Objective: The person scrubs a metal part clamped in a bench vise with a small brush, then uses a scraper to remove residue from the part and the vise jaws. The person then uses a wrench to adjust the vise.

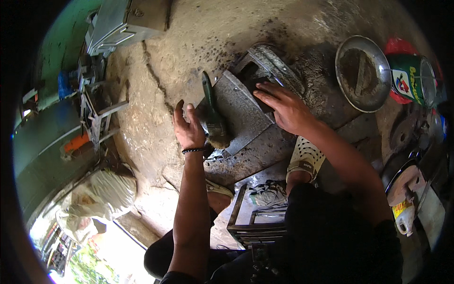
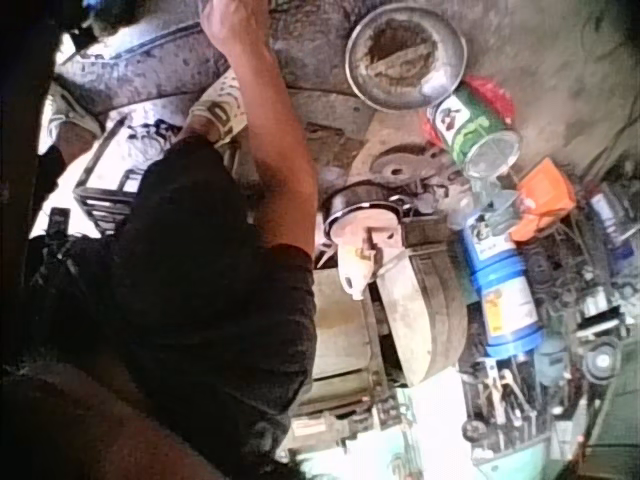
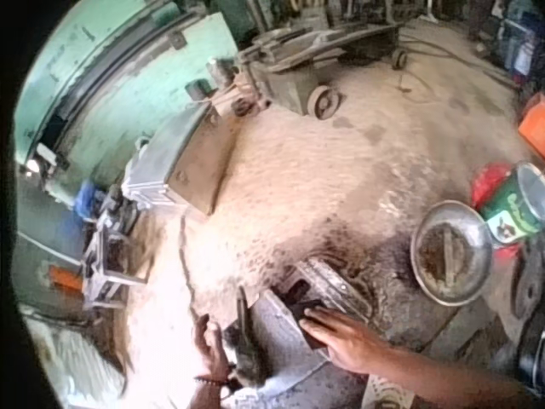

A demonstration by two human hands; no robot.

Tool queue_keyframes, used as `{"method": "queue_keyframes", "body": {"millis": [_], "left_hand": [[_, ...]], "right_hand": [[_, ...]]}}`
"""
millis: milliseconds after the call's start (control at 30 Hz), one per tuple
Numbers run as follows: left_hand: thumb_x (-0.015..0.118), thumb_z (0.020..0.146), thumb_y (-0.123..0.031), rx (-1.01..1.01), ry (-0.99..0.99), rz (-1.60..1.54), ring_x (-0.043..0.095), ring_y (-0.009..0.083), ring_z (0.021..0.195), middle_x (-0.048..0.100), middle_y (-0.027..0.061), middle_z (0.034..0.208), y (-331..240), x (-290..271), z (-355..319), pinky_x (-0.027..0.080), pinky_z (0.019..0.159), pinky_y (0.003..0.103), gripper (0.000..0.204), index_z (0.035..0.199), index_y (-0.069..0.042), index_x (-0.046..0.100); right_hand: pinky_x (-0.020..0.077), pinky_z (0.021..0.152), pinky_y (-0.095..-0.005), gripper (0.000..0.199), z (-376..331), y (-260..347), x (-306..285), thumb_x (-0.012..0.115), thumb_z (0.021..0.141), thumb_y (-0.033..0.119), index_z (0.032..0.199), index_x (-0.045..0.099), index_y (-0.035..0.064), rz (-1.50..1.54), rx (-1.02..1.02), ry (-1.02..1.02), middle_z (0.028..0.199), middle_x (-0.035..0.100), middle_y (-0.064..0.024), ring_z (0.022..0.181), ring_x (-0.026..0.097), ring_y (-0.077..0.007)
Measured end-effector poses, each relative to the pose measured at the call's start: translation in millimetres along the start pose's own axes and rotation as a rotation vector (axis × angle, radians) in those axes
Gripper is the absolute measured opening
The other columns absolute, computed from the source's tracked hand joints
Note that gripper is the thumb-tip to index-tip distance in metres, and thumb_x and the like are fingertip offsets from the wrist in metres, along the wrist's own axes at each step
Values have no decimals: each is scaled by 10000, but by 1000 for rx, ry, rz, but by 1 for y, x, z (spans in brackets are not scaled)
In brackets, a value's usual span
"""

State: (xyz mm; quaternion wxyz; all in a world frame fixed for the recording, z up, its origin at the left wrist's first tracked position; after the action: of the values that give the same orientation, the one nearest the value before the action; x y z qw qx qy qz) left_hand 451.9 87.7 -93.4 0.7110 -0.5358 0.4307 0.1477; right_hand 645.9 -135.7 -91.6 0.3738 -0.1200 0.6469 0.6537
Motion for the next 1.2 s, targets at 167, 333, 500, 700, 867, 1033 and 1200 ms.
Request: {"method": "queue_keyframes", "body": {"millis": [167,333,500,700,867,1033,1200], "left_hand": [[506,1030,-331,-170,-91,112,591,393,1154,621,248,1222,77,-60,-44,457,994,439,420,1262,3,609],[520,1026,-334,-384,-35,131,594,335,1167,609,212,1272,121,-125,-122,450,1003,419,436,1309,-9,585],[625,957,-179,-155,204,332,557,367,1234,586,216,1318,74,-168,-139,452,1015,440,359,1278,-22,589],[646,921,-112,7,298,358,554,405,1232,576,241,1328,22,-181,-123,452,1026,472,367,1270,-14,584],[625,930,-104,49,359,312,544,383,1260,575,223,1348,8,-182,-136,429,1052,466,347,1265,-18,598],[628,922,-100,-65,414,254,543,397,1255,576,236,1338,23,-171,-149,432,1057,472,329,1242,-25,608],[634,906,-92,4,489,219,555,405,1240,578,245,1337,23,-155,-155,451,1048,463,344,1240,-16,604]], "right_hand": [[366,1170,-419,724,-3,5,5,576,748,-93,1443,487,90,-103,44,94,1514,435,-115,1394,424,-313],[255,1239,-440,520,15,18,-11,551,884,-54,1356,593,160,-370,-188,96,1489,500,-56,1404,433,-240],[36,1264,-506,607,27,-11,-3,647,904,292,1460,472,123,-664,-212,595,1603,319,-97,1521,190,-223],[7,1261,-484,553,27,-18,40,356,1020,330,1502,392,59,-1206,-180,756,1646,216,-113,1534,142,-226],[209,1249,-386,543,28,-3,41,398,976,73,1513,347,14,-643,-28,440,1623,255,-142,1511,218,-280],[263,1229,-420,641,32,3,39,524,910,-14,1518,321,-8,-363,-40,206,1587,293,-203,1478,283,-339],[217,1236,-453,630,34,-16,35,505,1031,311,1530,292,-9,-160,55,62,1594,263,-219,1483,265,-349]]}}
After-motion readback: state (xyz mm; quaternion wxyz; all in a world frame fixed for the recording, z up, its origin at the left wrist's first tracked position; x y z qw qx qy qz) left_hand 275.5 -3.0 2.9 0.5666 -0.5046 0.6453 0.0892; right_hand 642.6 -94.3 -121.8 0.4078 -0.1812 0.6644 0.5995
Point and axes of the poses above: each hand's wrist, its own z-axis towards the middle knuckle, its own x-axis out of the palm, y = z × x, the point moved 8 cm from there along z, towards the middle knuckle
